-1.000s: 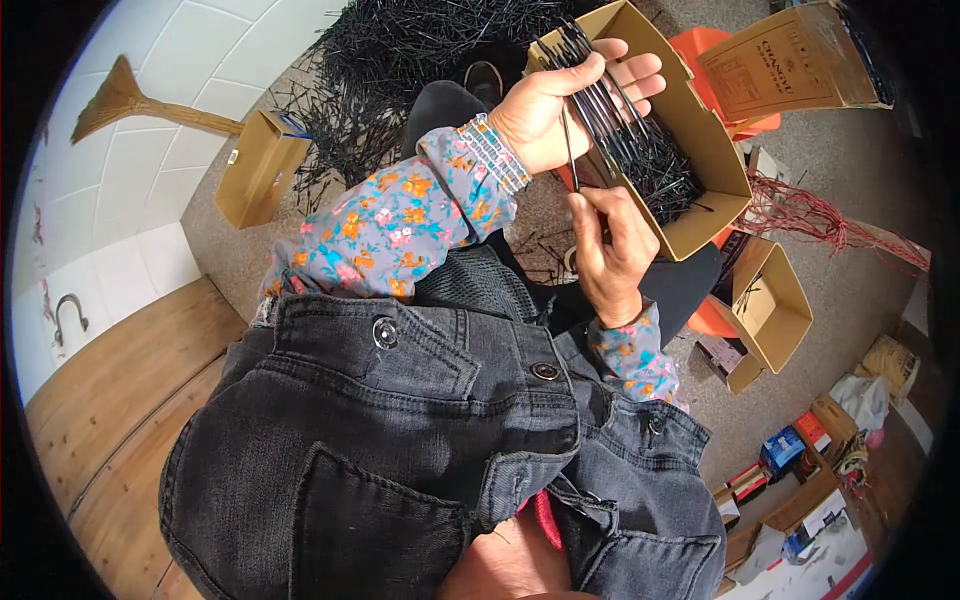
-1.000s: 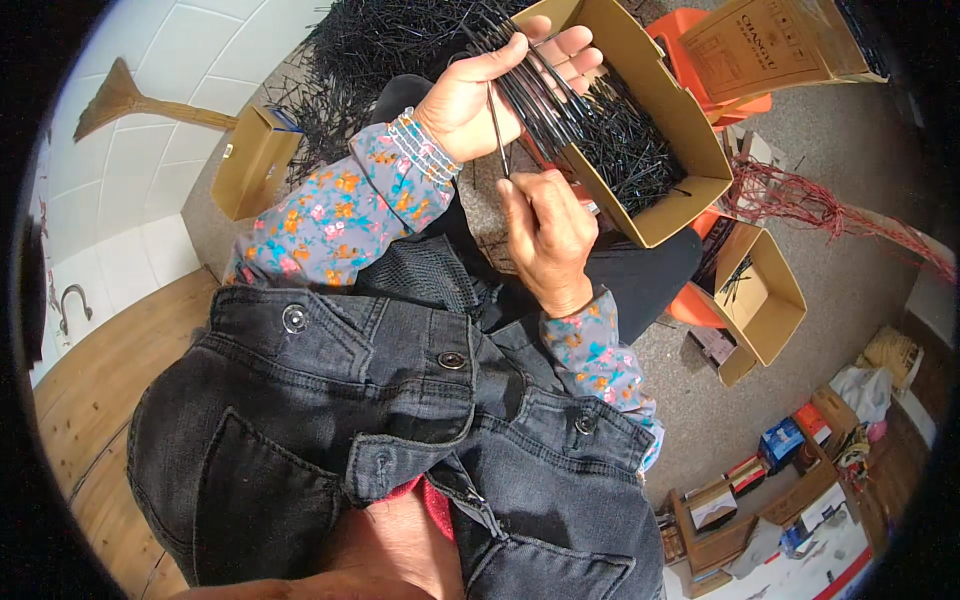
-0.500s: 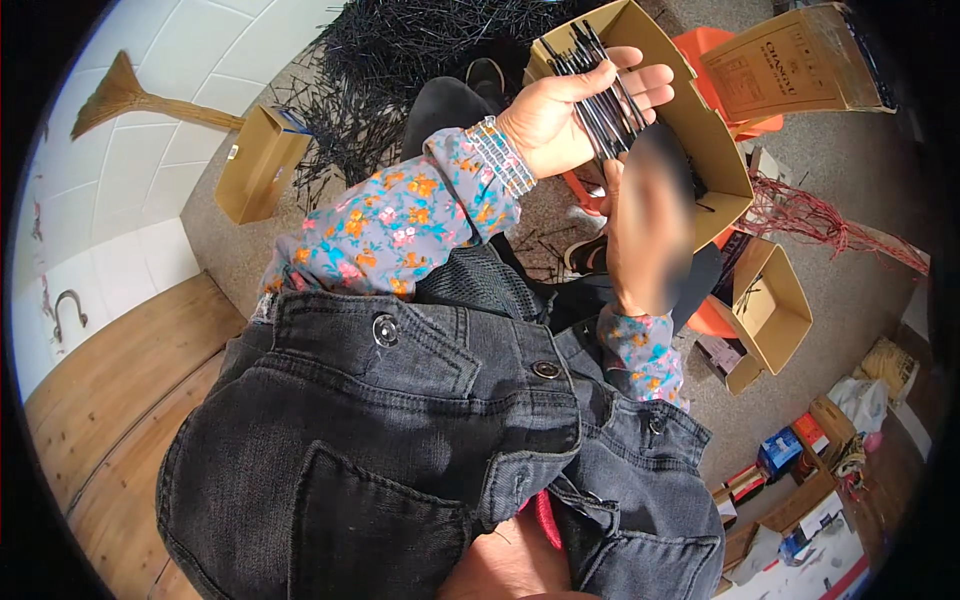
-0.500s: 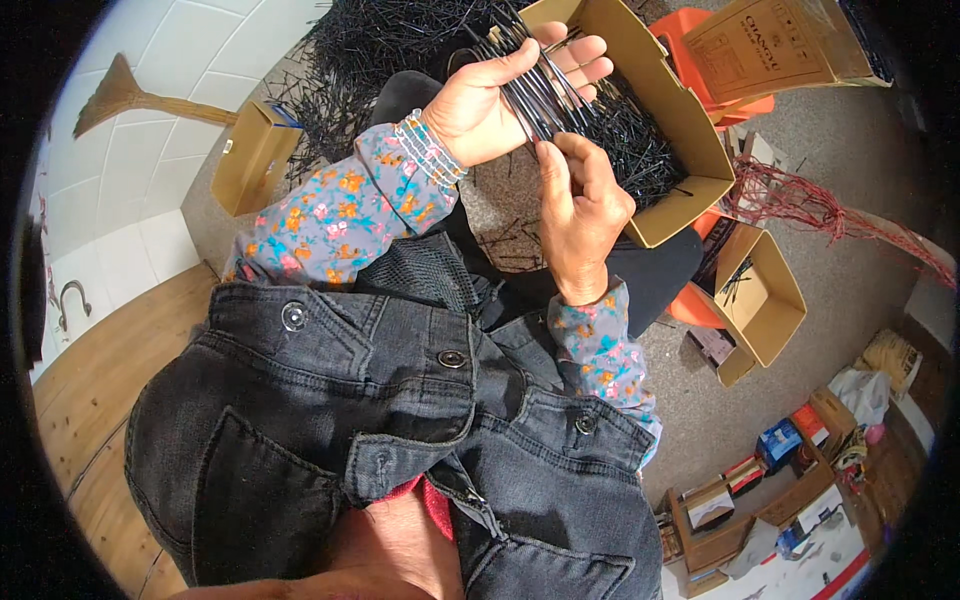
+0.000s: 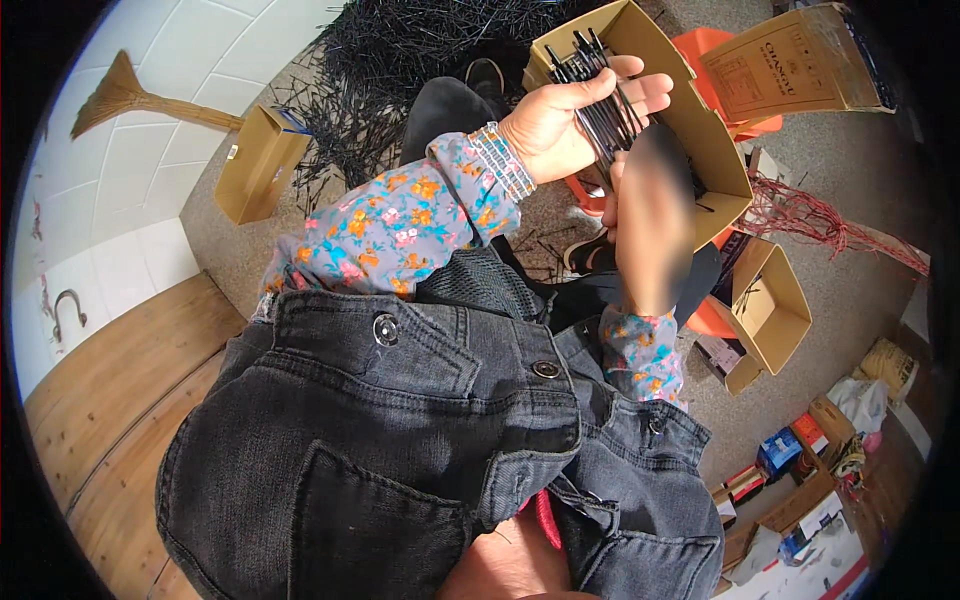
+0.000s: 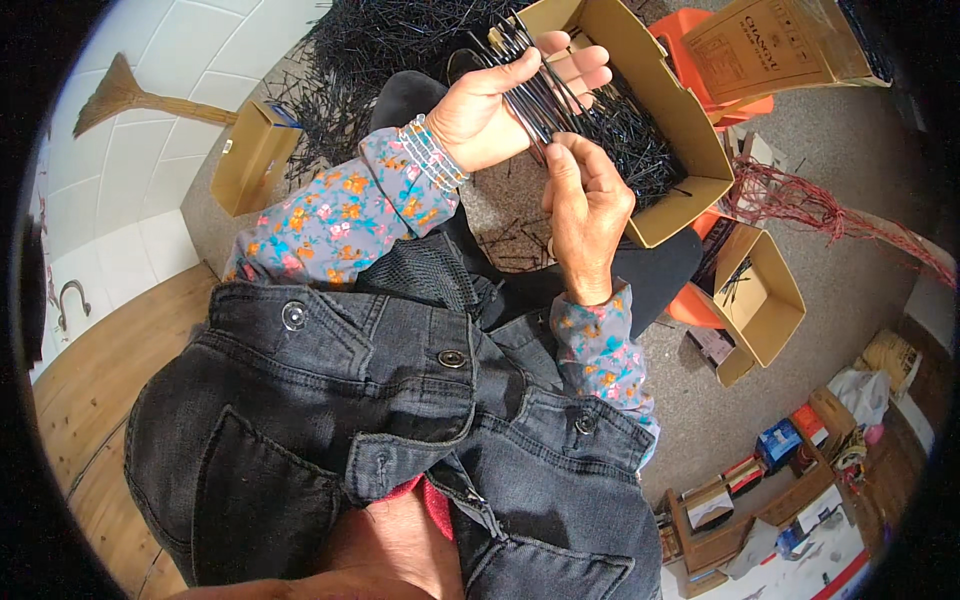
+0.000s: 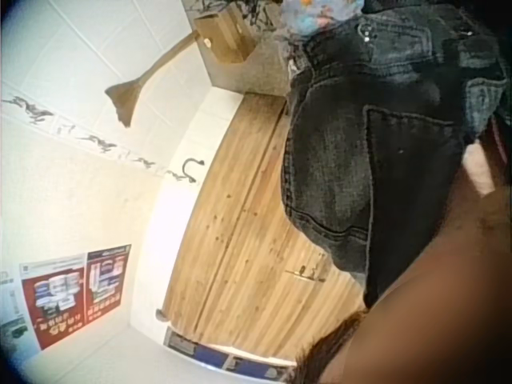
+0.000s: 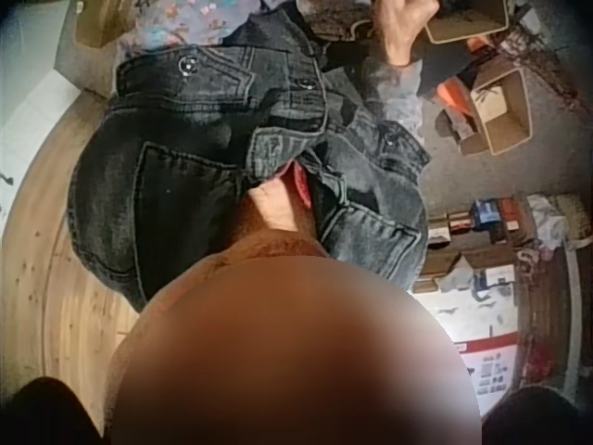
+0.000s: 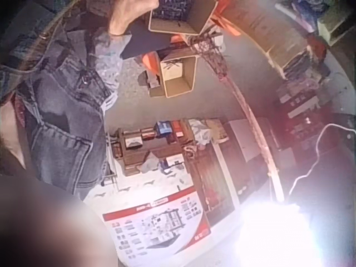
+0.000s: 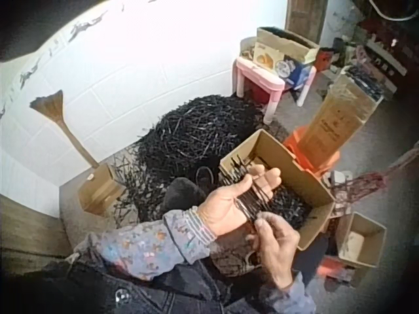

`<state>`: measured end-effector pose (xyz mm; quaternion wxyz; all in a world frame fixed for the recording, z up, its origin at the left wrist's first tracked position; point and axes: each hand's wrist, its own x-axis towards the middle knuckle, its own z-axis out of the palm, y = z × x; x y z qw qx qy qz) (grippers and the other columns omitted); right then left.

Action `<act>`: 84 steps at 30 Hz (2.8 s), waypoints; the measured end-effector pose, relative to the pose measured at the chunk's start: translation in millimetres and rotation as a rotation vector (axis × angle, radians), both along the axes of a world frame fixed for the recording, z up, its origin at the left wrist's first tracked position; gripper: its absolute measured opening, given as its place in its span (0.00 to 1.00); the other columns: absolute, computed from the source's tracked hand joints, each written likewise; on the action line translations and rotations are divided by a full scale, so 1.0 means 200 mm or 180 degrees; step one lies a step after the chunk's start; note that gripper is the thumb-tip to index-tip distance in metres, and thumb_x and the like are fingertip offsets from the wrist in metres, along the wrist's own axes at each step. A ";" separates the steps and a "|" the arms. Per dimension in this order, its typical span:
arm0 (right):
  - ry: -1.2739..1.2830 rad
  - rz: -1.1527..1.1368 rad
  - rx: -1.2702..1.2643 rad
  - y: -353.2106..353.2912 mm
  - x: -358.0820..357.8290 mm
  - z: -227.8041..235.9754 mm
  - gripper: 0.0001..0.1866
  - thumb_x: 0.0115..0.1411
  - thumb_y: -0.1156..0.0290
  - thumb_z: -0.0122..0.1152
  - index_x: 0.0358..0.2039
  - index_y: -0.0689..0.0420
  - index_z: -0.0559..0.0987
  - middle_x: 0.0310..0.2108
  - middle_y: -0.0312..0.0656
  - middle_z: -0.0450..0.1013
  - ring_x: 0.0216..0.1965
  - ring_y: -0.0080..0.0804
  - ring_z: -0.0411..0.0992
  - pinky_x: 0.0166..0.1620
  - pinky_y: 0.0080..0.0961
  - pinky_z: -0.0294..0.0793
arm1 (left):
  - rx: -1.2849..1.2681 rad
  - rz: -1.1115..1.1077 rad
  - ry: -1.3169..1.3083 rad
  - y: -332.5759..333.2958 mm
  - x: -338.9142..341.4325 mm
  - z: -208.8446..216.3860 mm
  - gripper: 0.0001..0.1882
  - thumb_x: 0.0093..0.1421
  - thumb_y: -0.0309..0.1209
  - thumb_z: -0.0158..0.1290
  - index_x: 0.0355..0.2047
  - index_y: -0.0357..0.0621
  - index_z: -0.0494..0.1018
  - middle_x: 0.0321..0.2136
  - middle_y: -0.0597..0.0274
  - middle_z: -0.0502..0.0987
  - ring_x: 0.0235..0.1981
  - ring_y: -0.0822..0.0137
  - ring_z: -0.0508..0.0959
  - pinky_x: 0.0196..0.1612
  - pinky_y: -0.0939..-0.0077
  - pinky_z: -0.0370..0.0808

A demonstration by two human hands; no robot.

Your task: Sorting and bundling plastic cable ties from large containers into smaller groups.

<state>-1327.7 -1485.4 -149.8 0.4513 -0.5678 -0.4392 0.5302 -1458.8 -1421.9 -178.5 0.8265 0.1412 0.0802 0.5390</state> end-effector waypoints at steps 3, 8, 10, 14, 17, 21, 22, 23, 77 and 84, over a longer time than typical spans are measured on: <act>0.0004 0.0098 -0.0091 0.01 0.00 -0.01 0.05 0.56 0.76 0.58 0.31 0.65 0.75 0.17 0.29 0.68 0.14 0.12 0.60 0.17 0.11 0.56 | 0.0003 -0.0049 -0.0033 -0.01 0.01 -0.01 0.17 0.62 0.35 0.44 0.50 0.43 0.64 0.55 0.48 0.63 0.59 0.51 0.60 0.62 0.59 0.56; 0.0191 0.0321 -0.0306 0.02 0.04 -0.03 0.05 0.55 0.76 0.58 0.31 0.64 0.74 0.18 0.30 0.68 0.16 0.11 0.61 0.17 0.11 0.57 | -0.0081 -0.0107 -0.0021 -0.02 0.01 -0.02 0.17 0.62 0.35 0.44 0.50 0.43 0.64 0.55 0.48 0.63 0.59 0.51 0.60 0.62 0.58 0.56; 0.0292 0.0177 -0.0188 0.01 0.05 -0.05 0.05 0.55 0.76 0.59 0.31 0.63 0.74 0.19 0.30 0.69 0.17 0.11 0.61 0.18 0.10 0.57 | -0.0109 -0.0101 -0.0096 -0.01 0.01 -0.02 0.17 0.62 0.35 0.43 0.49 0.42 0.64 0.55 0.47 0.63 0.59 0.51 0.60 0.61 0.58 0.57; 0.0369 -0.0119 0.0297 0.01 0.11 -0.05 0.05 0.56 0.75 0.58 0.31 0.62 0.74 0.21 0.29 0.68 0.18 0.10 0.60 0.20 0.09 0.56 | -0.0360 -0.0045 -0.0267 0.00 -0.02 -0.02 0.16 0.63 0.34 0.42 0.49 0.41 0.64 0.54 0.46 0.64 0.58 0.50 0.61 0.60 0.57 0.59; 0.0324 -0.0186 0.0230 0.06 0.26 0.02 0.03 0.58 0.73 0.54 0.29 0.58 0.73 0.15 0.25 0.61 0.14 0.10 0.54 0.17 0.10 0.49 | -0.0448 -0.0099 -0.0203 0.02 -0.08 -0.05 0.15 0.63 0.34 0.42 0.48 0.39 0.65 0.52 0.45 0.66 0.56 0.50 0.63 0.58 0.57 0.61; 0.0074 0.0704 0.0071 0.17 0.45 0.14 0.03 0.58 0.72 0.54 0.29 0.57 0.73 0.15 0.25 0.59 0.14 0.11 0.53 0.17 0.11 0.50 | -0.0370 -0.0611 0.0411 0.01 -0.07 -0.05 0.15 0.64 0.33 0.41 0.46 0.36 0.65 0.49 0.45 0.69 0.52 0.52 0.69 0.54 0.58 0.67; 0.0077 0.0687 0.0072 0.20 0.44 0.16 0.03 0.58 0.72 0.54 0.29 0.57 0.73 0.15 0.25 0.59 0.14 0.11 0.53 0.17 0.11 0.50 | -0.0361 -0.0871 0.0835 0.00 -0.07 -0.03 0.15 0.63 0.33 0.42 0.45 0.35 0.66 0.47 0.46 0.70 0.50 0.52 0.71 0.52 0.59 0.70; -0.0339 0.1014 0.0005 0.25 0.41 0.17 0.04 0.57 0.72 0.54 0.29 0.57 0.73 0.16 0.25 0.60 0.15 0.11 0.55 0.17 0.11 0.51 | -0.0348 -0.1131 0.1261 -0.01 -0.07 -0.01 0.15 0.63 0.34 0.42 0.45 0.34 0.66 0.46 0.46 0.72 0.48 0.53 0.73 0.50 0.59 0.72; -0.4360 0.3321 0.2195 1.17 -0.07 -1.05 0.23 0.47 0.75 0.53 0.47 0.53 0.67 0.42 0.43 0.63 0.45 0.42 0.64 0.40 0.36 0.71 | -0.1095 -0.1578 -0.0217 0.11 -0.72 -0.48 0.10 0.63 0.38 0.44 0.33 0.45 0.68 0.13 0.76 0.55 0.12 0.81 0.53 0.14 0.85 0.54; -0.4344 0.3072 0.2476 1.15 -0.01 -1.12 0.15 0.48 0.74 0.52 0.39 0.55 0.70 0.37 0.41 0.65 0.44 0.40 0.64 0.39 0.36 0.70 | -0.1089 -0.1614 -0.0203 0.12 -0.70 -0.48 0.10 0.63 0.38 0.44 0.33 0.46 0.68 0.13 0.76 0.55 0.12 0.81 0.54 0.14 0.85 0.54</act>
